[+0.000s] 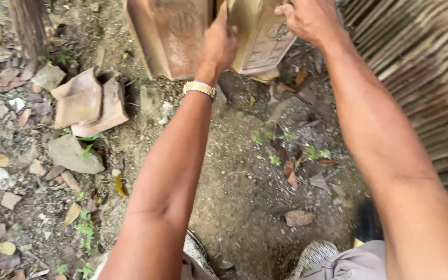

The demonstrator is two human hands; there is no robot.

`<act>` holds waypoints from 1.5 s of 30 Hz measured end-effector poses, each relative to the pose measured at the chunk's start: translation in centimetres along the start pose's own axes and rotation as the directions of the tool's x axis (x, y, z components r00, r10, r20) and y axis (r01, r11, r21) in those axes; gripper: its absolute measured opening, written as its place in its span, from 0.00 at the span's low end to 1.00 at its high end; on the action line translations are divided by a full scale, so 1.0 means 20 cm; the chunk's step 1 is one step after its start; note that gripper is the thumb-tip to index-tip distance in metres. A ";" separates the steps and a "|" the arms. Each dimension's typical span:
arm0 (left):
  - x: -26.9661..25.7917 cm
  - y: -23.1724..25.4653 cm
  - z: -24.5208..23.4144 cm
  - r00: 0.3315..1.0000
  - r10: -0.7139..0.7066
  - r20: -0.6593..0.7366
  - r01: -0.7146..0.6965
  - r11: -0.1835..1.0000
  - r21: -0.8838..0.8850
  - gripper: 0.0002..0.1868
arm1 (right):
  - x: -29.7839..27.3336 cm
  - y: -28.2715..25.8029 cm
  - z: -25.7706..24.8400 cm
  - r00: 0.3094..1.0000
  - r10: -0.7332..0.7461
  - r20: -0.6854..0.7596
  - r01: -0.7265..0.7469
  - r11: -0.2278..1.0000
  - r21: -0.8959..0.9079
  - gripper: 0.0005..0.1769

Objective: Manually moving and stacking clay roof tiles in an outdoor area.

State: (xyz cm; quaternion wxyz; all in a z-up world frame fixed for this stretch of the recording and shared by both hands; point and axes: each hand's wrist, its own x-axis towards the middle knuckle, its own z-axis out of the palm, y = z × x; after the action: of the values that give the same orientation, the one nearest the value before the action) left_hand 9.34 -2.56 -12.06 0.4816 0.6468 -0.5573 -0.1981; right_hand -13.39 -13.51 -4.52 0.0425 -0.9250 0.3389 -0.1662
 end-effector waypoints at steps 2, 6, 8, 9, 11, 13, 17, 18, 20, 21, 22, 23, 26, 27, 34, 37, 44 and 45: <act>0.01 -0.30 0.14 0.995 0.091 -0.030 -0.090 0.995 0.031 0.35 | 0.07 -0.05 0.07 0.999 -0.014 -0.032 0.014 1.000 0.009 0.13; -0.02 -0.03 0.01 0.919 -0.319 0.234 0.300 0.947 0.112 0.43 | 0.17 -0.21 0.13 0.997 0.050 -0.057 -0.047 0.998 0.049 0.09; -0.04 -0.27 0.18 0.933 -0.259 0.250 0.237 0.965 0.115 0.43 | 0.19 -0.24 0.23 0.981 0.131 -0.144 -0.135 0.991 -0.016 0.10; -0.05 -0.39 0.27 0.941 -0.200 0.272 0.174 0.978 0.117 0.43 | 0.20 -0.25 0.27 0.950 0.206 -0.234 -0.228 0.971 -0.071 0.14; -0.07 -0.22 0.15 0.914 -0.263 0.307 0.240 0.964 0.113 0.45 | 0.17 -0.27 0.31 0.953 0.203 -0.223 -0.205 0.979 0.018 0.26; -0.09 -0.10 0.10 0.878 -0.323 0.354 0.304 0.946 0.110 0.47 | 0.11 -0.27 0.32 0.956 0.209 -0.208 -0.191 0.976 0.103 0.39; -0.10 -0.07 0.12 0.879 -0.328 0.347 0.308 0.945 0.111 0.47 | 0.02 -0.18 0.28 0.937 0.249 -0.243 -0.240 0.968 0.069 0.44; -0.10 -0.08 0.16 0.904 -0.267 0.334 0.258 0.964 0.071 0.46 | -0.02 -0.13 0.26 0.932 0.281 -0.228 -0.272 0.960 0.070 0.45; -0.09 0.04 0.19 0.874 -0.247 0.418 0.289 0.956 -0.039 0.34 | -0.12 -0.08 0.19 0.933 0.261 -0.248 -0.265 0.964 0.017 0.43; -0.08 0.10 0.22 0.843 -0.225 0.489 0.328 0.935 -0.136 0.29 | -0.18 -0.04 0.15 0.936 0.232 -0.265 -0.248 0.968 -0.027 0.42; -0.08 0.10 0.31 0.836 -0.202 0.510 0.315 0.938 -0.145 0.29 | -0.23 0.02 0.17 0.928 0.251 -0.274 -0.273 0.961 -0.043 0.42; -0.09 0.10 0.42 0.911 -0.070 0.407 0.185 0.950 -0.252 0.23 | -0.29 0.08 0.18 0.959 0.228 -0.169 -0.234 0.972 -0.021 0.41; -0.14 0.58 0.50 0.896 -0.023 0.443 0.135 0.966 -0.222 0.12 | -0.53 0.19 0.01 0.958 0.273 0.093 -0.272 0.962 -0.017 0.34; -0.17 0.80 0.47 0.828 -0.157 0.539 0.210 0.977 -0.038 0.10 | -0.61 0.21 -0.06 0.920 0.296 0.259 -0.307 0.952 0.002 0.29; -0.54 1.18 0.95 0.484 0.279 0.829 -0.254 0.952 -0.172 0.18 | -1.49 0.65 -0.78 0.754 0.321 0.574 -0.475 0.869 0.139 0.12; -0.75 1.38 1.08 0.281 0.334 0.900 -0.268 0.928 -0.260 0.25 | -1.96 0.67 -1.24 0.514 0.631 0.582 -0.620 0.741 -0.256 0.15; -1.17 1.79 1.16 0.132 0.456 0.880 -0.090 0.890 -0.447 0.32 | -3.28 0.53 -1.51 0.350 0.922 0.168 -0.751 0.383 -0.538 0.13; -1.21 1.84 1.15 0.103 0.422 0.901 -0.031 0.907 -0.421 0.33 | -3.34 0.44 -1.50 0.300 0.942 0.148 -0.873 0.334 -0.355 0.20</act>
State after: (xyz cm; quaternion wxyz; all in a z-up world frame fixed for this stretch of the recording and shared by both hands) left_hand -35.67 13.50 1.72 0.1150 0.1822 -0.7899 -0.5742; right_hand -76.69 23.54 3.45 0.0888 -0.5791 0.8064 0.0805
